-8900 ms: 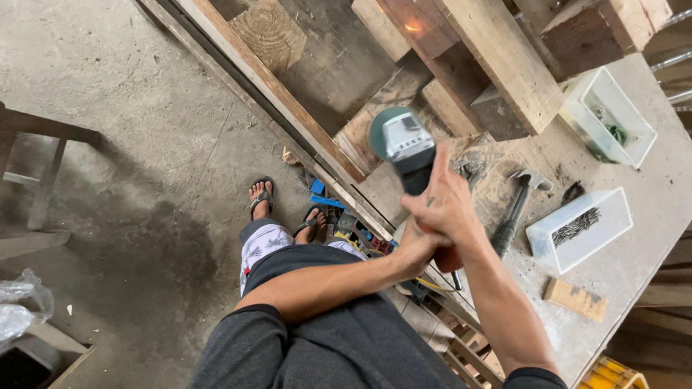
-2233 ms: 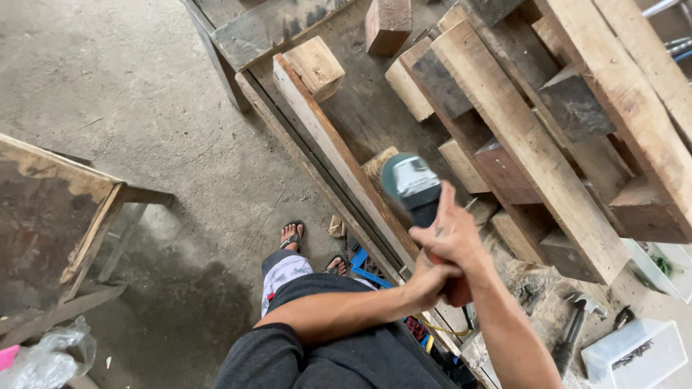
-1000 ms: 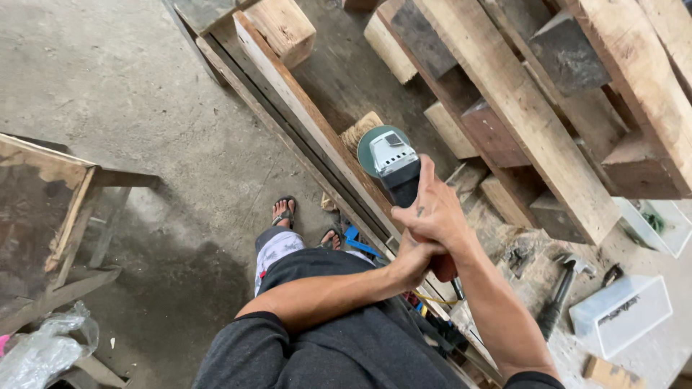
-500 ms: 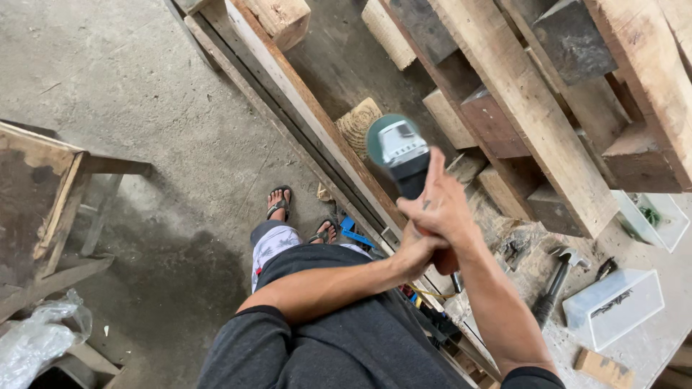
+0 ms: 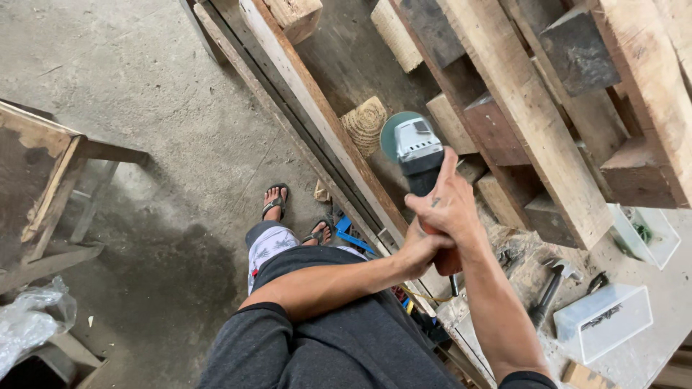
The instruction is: The person uses an angle grinder with a sanding disc to smooth the surfaces of several small wooden blocks on a workbench. The person repositions the blocks and continues sanding different faces until the clip ends.
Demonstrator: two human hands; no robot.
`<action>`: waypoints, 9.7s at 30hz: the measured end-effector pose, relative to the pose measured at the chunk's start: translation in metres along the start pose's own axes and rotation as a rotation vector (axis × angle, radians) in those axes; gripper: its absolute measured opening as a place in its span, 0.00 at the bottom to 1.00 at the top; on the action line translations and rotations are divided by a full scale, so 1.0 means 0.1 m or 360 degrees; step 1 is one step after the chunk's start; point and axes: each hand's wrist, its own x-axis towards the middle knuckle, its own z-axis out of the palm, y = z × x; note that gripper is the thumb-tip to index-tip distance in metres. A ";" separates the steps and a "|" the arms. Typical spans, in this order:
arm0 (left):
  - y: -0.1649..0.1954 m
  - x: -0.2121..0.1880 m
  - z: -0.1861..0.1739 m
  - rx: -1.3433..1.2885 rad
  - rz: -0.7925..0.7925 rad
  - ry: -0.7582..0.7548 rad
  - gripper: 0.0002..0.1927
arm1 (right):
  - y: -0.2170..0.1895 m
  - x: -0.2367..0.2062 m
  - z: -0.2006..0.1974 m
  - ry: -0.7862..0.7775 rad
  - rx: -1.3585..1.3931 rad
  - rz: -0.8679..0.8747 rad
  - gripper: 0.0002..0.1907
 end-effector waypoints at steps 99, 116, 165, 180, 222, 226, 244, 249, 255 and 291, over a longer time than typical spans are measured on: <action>0.77 -0.74 0.17 0.0172 -0.0457 0.0180 0.31 | -0.69 -0.14 -0.05 -0.0085 0.0080 0.0146 0.58; 1.21 -0.96 -0.22 0.0237 -0.0465 0.0047 0.34 | -1.01 -0.22 0.29 0.0094 0.0277 0.0429 0.55; 2.29 -1.04 -1.04 0.1009 -0.2011 -0.0713 0.23 | -2.02 -0.64 0.98 0.0754 0.0438 0.2310 0.57; 1.40 -1.21 -0.97 0.1153 -0.2073 -0.0791 0.21 | -1.50 -1.35 0.92 0.0898 0.0530 0.2430 0.53; 2.89 -0.93 -1.05 0.0754 -0.1473 -0.0516 0.23 | -2.24 -0.03 0.93 0.0644 0.0492 0.1579 0.60; 3.06 -0.92 -1.06 0.0718 -0.1490 -0.0567 0.20 | -2.34 0.07 0.93 0.0615 0.0527 0.1579 0.60; 3.77 -0.80 -1.24 0.0861 -0.1323 -0.0368 0.26 | -2.81 0.63 1.08 0.0684 0.0630 0.1419 0.58; 3.83 -0.80 -1.16 0.0905 -0.1312 -0.0376 0.24 | -2.85 0.67 1.04 0.0584 0.0643 0.1533 0.59; 3.51 -0.76 -0.97 0.1023 -0.1562 -0.0347 0.27 | -2.64 0.43 0.91 0.0537 0.0498 0.1901 0.58; 4.81 -0.28 -1.13 0.0808 -0.1766 -0.0547 0.25 | -3.57 1.61 0.75 0.0519 0.0364 0.2058 0.53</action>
